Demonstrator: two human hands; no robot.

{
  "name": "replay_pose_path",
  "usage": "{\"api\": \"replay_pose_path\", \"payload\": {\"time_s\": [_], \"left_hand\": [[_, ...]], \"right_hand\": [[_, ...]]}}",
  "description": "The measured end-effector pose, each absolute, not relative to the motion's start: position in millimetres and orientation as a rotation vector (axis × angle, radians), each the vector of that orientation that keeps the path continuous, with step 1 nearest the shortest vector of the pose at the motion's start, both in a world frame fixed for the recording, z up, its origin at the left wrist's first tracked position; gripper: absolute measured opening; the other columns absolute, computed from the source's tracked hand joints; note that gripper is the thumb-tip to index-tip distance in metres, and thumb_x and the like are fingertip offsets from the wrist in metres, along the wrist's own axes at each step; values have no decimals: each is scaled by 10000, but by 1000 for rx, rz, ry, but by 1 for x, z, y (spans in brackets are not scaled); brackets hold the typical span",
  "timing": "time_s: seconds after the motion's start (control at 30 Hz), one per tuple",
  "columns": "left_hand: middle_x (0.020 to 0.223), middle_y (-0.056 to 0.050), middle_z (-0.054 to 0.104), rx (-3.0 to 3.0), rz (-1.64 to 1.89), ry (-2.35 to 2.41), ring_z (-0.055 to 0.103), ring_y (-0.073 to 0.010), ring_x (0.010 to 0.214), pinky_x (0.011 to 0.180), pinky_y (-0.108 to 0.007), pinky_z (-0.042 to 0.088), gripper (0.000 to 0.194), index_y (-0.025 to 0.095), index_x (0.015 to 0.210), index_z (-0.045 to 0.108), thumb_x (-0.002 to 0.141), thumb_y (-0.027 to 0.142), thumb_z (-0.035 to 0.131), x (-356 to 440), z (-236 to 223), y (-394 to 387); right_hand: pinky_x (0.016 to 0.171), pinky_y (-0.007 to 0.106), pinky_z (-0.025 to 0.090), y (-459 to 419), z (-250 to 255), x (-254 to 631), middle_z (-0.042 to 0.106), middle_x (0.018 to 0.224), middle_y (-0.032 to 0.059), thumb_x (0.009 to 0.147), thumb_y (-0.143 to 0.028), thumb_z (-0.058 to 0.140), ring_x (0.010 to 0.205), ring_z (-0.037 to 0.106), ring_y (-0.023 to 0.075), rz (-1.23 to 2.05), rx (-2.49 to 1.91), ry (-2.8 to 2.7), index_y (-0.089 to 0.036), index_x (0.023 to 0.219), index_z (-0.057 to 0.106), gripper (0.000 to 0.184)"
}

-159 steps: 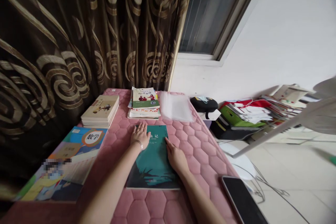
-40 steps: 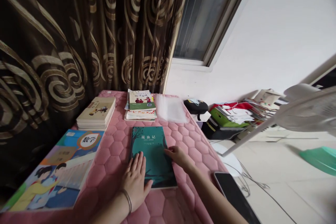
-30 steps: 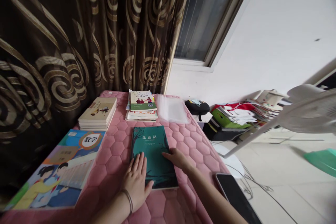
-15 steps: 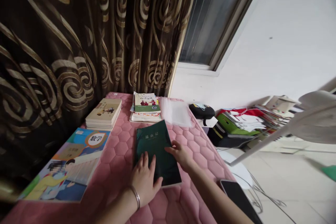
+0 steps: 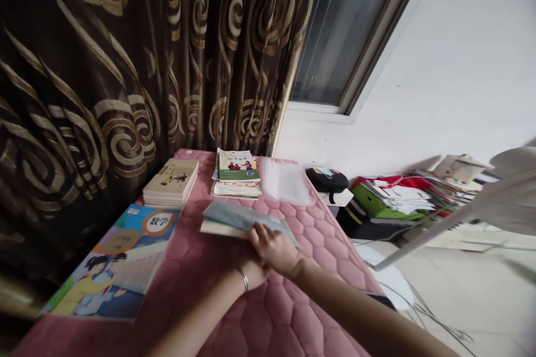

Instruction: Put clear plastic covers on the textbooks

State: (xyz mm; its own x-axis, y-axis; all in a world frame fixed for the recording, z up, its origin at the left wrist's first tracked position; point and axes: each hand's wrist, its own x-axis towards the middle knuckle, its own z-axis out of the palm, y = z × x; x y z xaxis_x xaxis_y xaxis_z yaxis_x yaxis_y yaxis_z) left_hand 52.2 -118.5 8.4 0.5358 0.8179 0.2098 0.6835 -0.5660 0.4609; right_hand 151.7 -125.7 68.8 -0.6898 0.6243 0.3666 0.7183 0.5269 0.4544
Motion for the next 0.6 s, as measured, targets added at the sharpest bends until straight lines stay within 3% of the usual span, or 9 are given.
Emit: {"api": "replay_pose_path", "payload": {"time_s": [0.03,0.1,0.27,0.37,0.47,0.6], "left_hand": [[820,-133,697,2465,506,1245,649,-296,813,768,-420,516,257,133,961,702,760,242,585,45,1,-129],[847,-137,698,2494,406,1256,649,-300,796,710,-421,523,255,143,946,705,767,288,595,28,-9,-150],[818,-53,682,2680,459,1497,644,-204,807,746,-355,527,251,201,815,675,869,135,439,-14,1,-175],[1041,-74,676,2870,568,1576,610,-249,1016,888,-435,499,232,217,1042,654,844,184,537,-39,12,-163],[1335,-105,547,2967,481,1619,455,-299,1267,1004,-462,439,470,213,1259,553,795,228,628,-61,9,-144],[1361,-129,525,2987,160,1627,496,-274,1245,946,-394,502,466,192,1285,544,821,166,583,-73,-4,-133]], "right_hand": [[485,267,447,-127,50,154,666,960,163,848,-96,440,741,644,225,-959,-1030,-2588,-153,898,575,155],[553,324,503,-130,20,157,669,1003,187,854,-112,434,818,649,265,-1050,-864,-2527,-148,862,577,147],[594,346,533,-139,-13,162,681,1024,178,876,-114,393,874,653,269,-1003,-816,-2433,-153,811,562,185],[633,345,546,-141,-20,166,682,1038,166,888,-124,402,903,657,262,-942,-825,-2422,-158,802,556,179],[688,338,557,-142,-23,172,680,1064,158,891,-112,413,950,654,251,-888,-824,-2461,-157,826,565,172],[756,332,568,-146,-17,183,673,1105,155,902,-117,417,1038,635,255,-755,-819,-2566,-135,885,599,184]]}}
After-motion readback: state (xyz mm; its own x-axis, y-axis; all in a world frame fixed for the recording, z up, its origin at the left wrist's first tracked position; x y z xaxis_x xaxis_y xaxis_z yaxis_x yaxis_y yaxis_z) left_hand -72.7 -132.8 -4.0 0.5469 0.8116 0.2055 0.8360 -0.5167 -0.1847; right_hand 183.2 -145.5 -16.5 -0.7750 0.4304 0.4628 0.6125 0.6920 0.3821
